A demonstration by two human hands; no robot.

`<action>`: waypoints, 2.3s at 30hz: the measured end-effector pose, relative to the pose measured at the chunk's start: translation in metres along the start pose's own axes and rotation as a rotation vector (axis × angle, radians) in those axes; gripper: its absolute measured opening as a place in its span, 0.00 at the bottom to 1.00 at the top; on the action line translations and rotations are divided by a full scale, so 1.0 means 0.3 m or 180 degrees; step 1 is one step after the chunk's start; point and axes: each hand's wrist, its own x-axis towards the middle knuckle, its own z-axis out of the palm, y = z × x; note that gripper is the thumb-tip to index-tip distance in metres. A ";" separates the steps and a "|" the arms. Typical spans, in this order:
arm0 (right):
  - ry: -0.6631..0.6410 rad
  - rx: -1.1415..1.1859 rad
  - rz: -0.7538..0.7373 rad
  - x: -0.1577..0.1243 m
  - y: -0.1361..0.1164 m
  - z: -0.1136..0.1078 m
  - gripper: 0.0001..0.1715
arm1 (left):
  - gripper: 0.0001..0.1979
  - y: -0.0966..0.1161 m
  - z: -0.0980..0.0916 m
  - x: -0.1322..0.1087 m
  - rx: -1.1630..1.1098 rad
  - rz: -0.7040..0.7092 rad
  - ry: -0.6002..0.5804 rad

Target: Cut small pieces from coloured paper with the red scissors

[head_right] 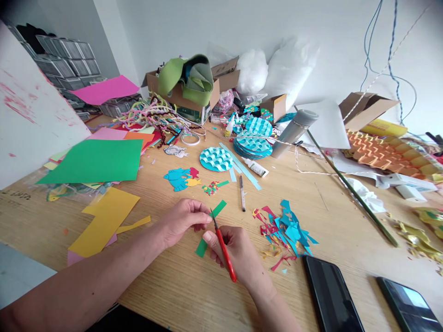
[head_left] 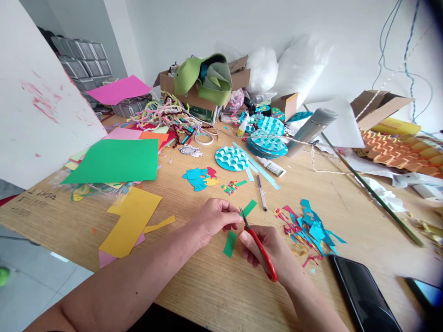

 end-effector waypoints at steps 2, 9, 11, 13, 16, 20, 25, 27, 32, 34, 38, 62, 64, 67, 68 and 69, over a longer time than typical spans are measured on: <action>0.0004 0.0027 0.0060 0.000 -0.001 0.002 0.29 | 0.07 0.003 -0.002 0.001 0.0011 -0.0013 -0.0017; 0.0032 0.0059 0.0108 -0.001 -0.005 0.005 0.30 | 0.07 0.001 -0.004 0.000 -0.0008 -0.0046 -0.0028; 0.0064 0.0039 0.0108 0.000 -0.002 0.003 0.30 | 0.07 -0.002 -0.001 -0.001 0.0006 -0.0036 -0.0081; 0.0090 0.0038 0.0107 0.001 0.001 0.002 0.30 | 0.08 -0.005 0.001 -0.001 0.0019 -0.0007 -0.0118; 0.0121 0.0048 0.0112 0.005 0.003 0.001 0.30 | 0.08 -0.010 0.001 0.002 -0.0007 0.0031 -0.0042; 0.0107 0.0033 0.0120 0.006 0.002 0.000 0.30 | 0.07 -0.010 -0.001 0.005 -0.0021 0.0069 0.0005; 0.0041 0.0059 0.0045 0.002 0.001 0.000 0.29 | 0.06 -0.002 0.001 0.000 -0.0009 0.0055 -0.0002; 0.0035 0.0086 0.0019 0.002 0.000 0.001 0.29 | 0.06 -0.001 0.001 -0.001 -0.0009 0.0034 -0.0014; 0.0011 0.0103 0.0104 0.003 -0.007 0.000 0.30 | 0.07 -0.001 -0.001 -0.001 0.0033 0.0059 -0.0019; -0.0023 0.0095 0.0150 0.002 -0.009 -0.002 0.31 | 0.07 0.000 -0.002 0.000 0.0032 0.0060 -0.0040; -0.0009 0.0085 0.0109 0.000 -0.003 -0.002 0.30 | 0.07 -0.002 -0.004 0.000 -0.0004 0.0064 -0.0090; 0.0020 0.0139 0.0208 -0.006 -0.022 0.003 0.29 | 0.07 0.001 0.000 -0.007 -0.0016 0.0105 -0.0070; 0.0013 0.0114 0.0199 -0.006 -0.020 0.001 0.29 | 0.08 0.003 0.001 -0.008 -0.0036 0.0068 -0.0036; -0.0004 0.0052 0.0186 -0.005 -0.015 -0.001 0.29 | 0.08 0.005 0.001 -0.009 -0.0048 0.0053 -0.0003; -0.0011 0.0038 0.0189 -0.004 -0.013 -0.001 0.29 | 0.08 0.005 0.001 -0.010 -0.0047 0.0058 0.0007; -0.0020 0.0034 0.0191 -0.003 -0.012 -0.001 0.29 | 0.08 0.006 0.001 -0.010 -0.0043 0.0067 0.0017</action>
